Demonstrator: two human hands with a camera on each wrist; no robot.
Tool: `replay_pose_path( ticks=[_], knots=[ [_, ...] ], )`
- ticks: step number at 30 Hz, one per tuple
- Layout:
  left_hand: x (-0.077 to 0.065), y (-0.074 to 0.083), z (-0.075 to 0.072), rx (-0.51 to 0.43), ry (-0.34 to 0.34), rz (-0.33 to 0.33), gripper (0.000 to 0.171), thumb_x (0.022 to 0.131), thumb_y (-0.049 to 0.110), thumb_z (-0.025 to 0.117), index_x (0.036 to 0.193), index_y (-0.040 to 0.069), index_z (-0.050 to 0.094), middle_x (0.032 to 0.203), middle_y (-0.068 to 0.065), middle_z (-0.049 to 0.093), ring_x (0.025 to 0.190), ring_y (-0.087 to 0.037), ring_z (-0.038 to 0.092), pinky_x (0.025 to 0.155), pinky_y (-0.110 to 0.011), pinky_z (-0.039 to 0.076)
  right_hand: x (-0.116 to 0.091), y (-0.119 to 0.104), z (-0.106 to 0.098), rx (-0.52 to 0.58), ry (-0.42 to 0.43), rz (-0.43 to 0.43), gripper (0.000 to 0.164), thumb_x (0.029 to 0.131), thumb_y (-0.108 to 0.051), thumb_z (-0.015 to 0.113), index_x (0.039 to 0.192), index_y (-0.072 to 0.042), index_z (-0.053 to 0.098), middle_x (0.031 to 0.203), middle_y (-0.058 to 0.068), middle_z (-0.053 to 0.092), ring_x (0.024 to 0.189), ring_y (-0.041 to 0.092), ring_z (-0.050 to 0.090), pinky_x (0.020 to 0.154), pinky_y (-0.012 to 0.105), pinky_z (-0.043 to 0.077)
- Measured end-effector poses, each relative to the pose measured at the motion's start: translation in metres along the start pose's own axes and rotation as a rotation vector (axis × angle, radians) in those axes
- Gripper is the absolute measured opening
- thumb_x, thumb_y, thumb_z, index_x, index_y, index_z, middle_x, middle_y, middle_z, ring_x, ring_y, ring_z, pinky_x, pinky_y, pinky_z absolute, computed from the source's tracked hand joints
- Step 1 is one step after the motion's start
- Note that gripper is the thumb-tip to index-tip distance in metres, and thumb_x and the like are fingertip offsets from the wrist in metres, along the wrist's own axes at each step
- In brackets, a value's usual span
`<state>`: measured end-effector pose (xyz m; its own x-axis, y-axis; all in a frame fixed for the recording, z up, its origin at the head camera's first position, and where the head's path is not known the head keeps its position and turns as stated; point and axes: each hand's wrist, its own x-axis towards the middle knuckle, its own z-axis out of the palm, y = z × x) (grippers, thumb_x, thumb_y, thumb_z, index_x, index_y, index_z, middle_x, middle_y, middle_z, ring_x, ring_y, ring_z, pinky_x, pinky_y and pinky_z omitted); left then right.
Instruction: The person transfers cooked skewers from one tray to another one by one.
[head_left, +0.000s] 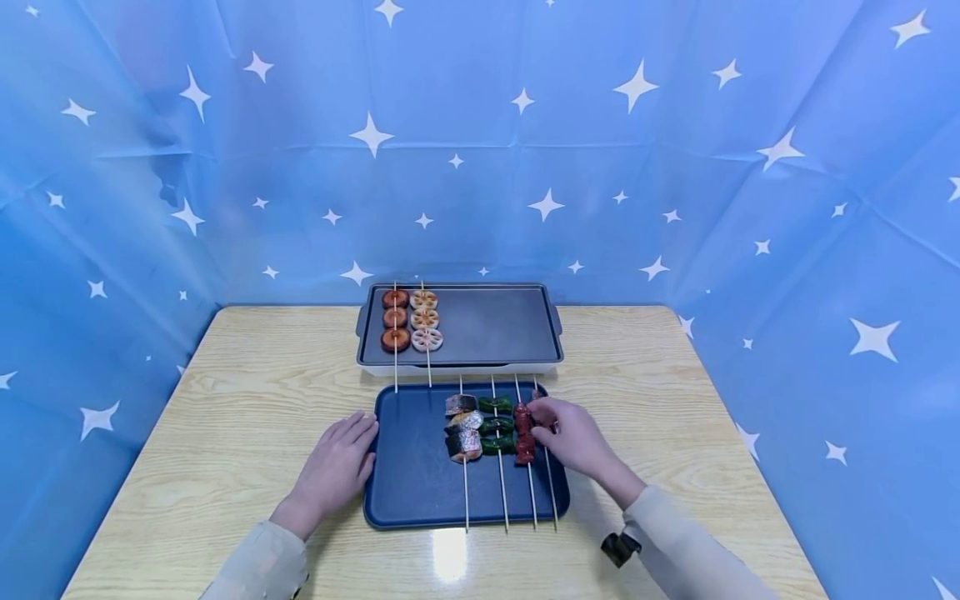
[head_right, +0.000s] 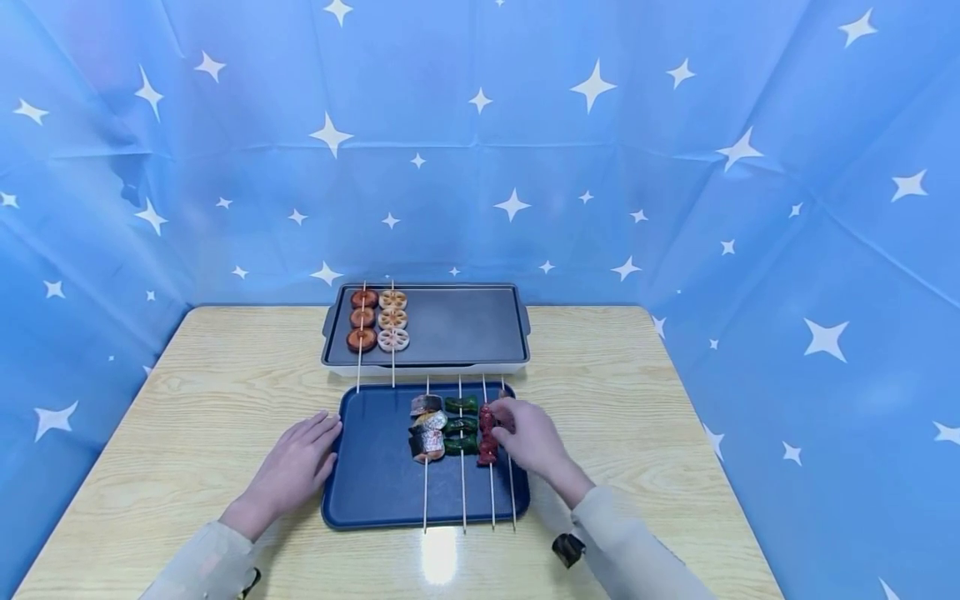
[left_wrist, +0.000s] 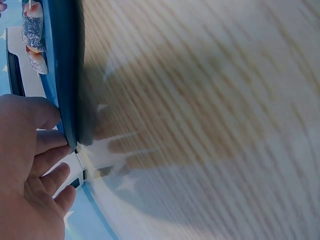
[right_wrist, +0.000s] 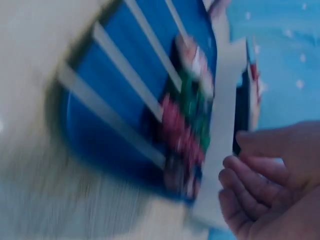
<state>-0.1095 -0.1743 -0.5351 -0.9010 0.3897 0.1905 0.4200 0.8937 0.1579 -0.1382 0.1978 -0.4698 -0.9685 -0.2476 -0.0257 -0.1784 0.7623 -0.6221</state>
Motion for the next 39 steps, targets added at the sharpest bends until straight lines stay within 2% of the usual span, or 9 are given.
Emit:
replay_pose_path(
  ticks=[5, 8, 13, 20, 29, 39],
  knots=[
    [0.002, 0.001, -0.001, 0.000, -0.022, -0.010, 0.045, 0.090, 0.021, 0.066, 0.129, -0.001, 0.061, 0.138, -0.013, 0.058, 0.135, -0.033, 0.048, 0.113, -0.050, 0.039, 0.001, 0.031, -0.016, -0.224, 0.016, -0.100, 0.049, 0.083, -0.015, 0.075, 0.128, -0.002, 0.061, 0.126, 0.018, 0.064, 0.118, 0.038, 0.059, 0.099, 0.059, 0.046],
    [0.002, 0.001, -0.002, 0.002, -0.023, -0.011, 0.045, 0.090, 0.021, 0.066, 0.129, -0.001, 0.061, 0.138, -0.014, 0.058, 0.135, -0.033, 0.048, 0.113, -0.050, 0.039, -0.001, 0.044, -0.020, -0.316, -0.008, -0.142, 0.063, 0.080, -0.021, 0.079, 0.135, 0.000, 0.056, 0.134, 0.021, 0.059, 0.125, 0.042, 0.053, 0.102, 0.064, 0.040],
    [0.001, 0.002, -0.001, -0.005, -0.016, -0.011, 0.044, 0.089, 0.019, 0.067, 0.128, -0.001, 0.062, 0.137, -0.014, 0.059, 0.134, -0.033, 0.049, 0.113, -0.050, 0.039, -0.004, 0.060, -0.019, -0.390, -0.099, -0.182, 0.084, 0.075, -0.033, 0.082, 0.142, 0.002, 0.046, 0.149, 0.022, 0.044, 0.139, 0.046, 0.037, 0.112, 0.066, 0.027],
    [0.002, 0.003, -0.001, -0.015, -0.024, -0.020, 0.045, 0.090, 0.020, 0.066, 0.130, -0.001, 0.060, 0.138, -0.014, 0.058, 0.136, -0.034, 0.047, 0.114, -0.050, 0.038, -0.006, 0.073, -0.017, -0.392, -0.171, -0.226, 0.098, 0.069, -0.039, 0.083, 0.148, -0.001, 0.038, 0.154, 0.019, 0.037, 0.144, 0.045, 0.027, 0.117, 0.066, 0.014],
    [0.001, 0.004, -0.002, -0.014, -0.024, -0.025, 0.045, 0.090, 0.019, 0.066, 0.129, -0.001, 0.061, 0.138, -0.014, 0.058, 0.136, -0.034, 0.047, 0.113, -0.050, 0.038, -0.004, 0.075, -0.017, -0.389, -0.259, -0.242, 0.094, 0.072, -0.040, 0.080, 0.148, -0.004, 0.038, 0.156, 0.016, 0.035, 0.146, 0.044, 0.024, 0.118, 0.065, 0.012],
    [0.001, 0.004, -0.005, -0.035, -0.037, -0.045, 0.044, 0.090, 0.019, 0.066, 0.129, -0.001, 0.061, 0.138, -0.013, 0.058, 0.136, -0.034, 0.046, 0.114, -0.051, 0.037, -0.001, 0.076, -0.015, -0.369, -0.268, -0.245, 0.093, 0.072, -0.038, 0.081, 0.147, -0.002, 0.040, 0.155, 0.017, 0.037, 0.145, 0.045, 0.025, 0.117, 0.066, 0.018]
  ],
)
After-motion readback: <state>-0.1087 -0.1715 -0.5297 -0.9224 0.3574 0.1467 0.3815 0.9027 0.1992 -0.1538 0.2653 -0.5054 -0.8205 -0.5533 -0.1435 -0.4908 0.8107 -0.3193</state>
